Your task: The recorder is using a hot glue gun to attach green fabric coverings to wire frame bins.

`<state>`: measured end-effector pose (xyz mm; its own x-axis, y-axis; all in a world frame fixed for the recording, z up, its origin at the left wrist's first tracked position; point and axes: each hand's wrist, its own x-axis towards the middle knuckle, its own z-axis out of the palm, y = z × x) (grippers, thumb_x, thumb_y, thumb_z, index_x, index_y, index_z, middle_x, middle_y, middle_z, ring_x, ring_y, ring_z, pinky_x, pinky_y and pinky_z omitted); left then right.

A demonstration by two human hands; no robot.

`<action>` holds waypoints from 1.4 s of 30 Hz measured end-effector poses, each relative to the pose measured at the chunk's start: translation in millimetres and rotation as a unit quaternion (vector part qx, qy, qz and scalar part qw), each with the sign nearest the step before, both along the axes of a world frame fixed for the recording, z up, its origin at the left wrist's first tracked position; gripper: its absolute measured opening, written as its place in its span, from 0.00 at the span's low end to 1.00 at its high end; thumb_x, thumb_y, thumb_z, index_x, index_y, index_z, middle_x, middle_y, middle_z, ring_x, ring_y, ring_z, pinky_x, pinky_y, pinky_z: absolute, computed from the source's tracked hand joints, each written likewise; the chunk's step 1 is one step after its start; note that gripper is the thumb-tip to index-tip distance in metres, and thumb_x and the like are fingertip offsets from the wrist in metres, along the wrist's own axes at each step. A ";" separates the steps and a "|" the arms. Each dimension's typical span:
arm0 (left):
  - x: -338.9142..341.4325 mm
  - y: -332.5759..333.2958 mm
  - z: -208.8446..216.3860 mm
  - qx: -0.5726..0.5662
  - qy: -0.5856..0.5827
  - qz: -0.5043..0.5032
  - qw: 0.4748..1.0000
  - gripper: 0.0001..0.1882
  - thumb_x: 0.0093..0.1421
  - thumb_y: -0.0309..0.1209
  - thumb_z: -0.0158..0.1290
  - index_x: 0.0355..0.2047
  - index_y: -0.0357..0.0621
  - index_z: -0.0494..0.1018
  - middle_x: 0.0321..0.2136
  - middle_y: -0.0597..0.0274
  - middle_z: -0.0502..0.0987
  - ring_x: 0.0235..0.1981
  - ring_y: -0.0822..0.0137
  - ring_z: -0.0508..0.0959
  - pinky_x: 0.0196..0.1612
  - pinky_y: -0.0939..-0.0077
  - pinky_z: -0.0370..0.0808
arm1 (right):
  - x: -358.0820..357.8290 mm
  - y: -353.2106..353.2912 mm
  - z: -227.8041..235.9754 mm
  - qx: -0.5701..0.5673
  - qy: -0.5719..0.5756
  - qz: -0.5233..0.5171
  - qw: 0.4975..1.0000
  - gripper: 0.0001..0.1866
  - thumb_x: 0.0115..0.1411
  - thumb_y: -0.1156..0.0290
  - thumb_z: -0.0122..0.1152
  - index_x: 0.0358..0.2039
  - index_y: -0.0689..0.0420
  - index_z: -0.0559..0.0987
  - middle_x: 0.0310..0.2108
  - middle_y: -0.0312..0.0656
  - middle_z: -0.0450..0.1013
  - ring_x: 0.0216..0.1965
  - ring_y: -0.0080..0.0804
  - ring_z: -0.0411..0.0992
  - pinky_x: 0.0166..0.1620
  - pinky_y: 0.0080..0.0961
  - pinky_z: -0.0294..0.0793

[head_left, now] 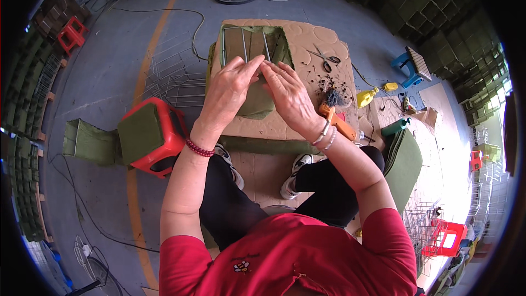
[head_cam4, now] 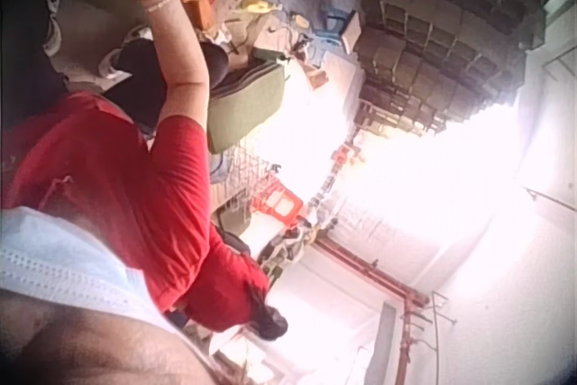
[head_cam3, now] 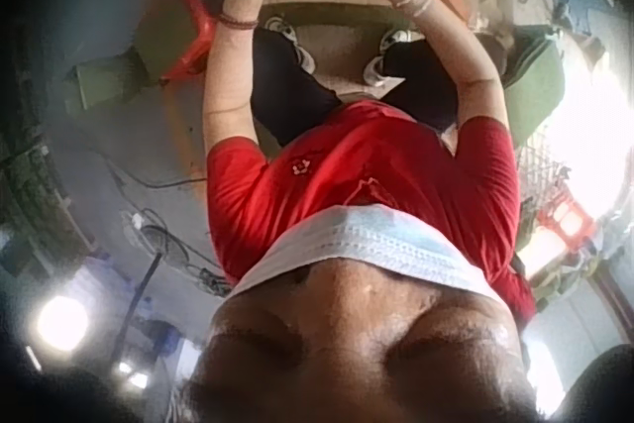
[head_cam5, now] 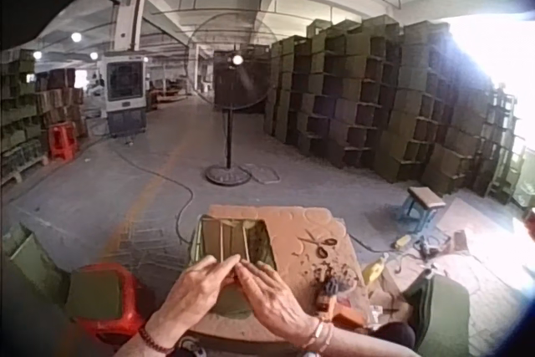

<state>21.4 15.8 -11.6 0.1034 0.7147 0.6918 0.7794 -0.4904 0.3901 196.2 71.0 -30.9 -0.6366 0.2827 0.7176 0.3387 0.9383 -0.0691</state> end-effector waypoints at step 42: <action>-7.8 -12.0 1.2 0.146 -0.072 0.053 0.985 0.21 0.56 0.15 0.58 0.51 0.39 0.76 0.35 0.57 0.83 0.40 0.61 0.81 0.41 0.70 0.80 | 46.6 19.4 5.7 -0.015 -0.044 -0.023 0.999 0.18 0.60 0.76 0.56 0.52 0.63 0.74 0.54 0.49 0.74 0.58 0.44 0.70 0.65 0.41 0.65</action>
<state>13.5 3.9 -10.4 -0.0747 0.4838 0.8720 0.7795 -0.5171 0.3537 242.7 90.4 -25.2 -0.6831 0.3340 0.6495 0.3877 0.9195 -0.0651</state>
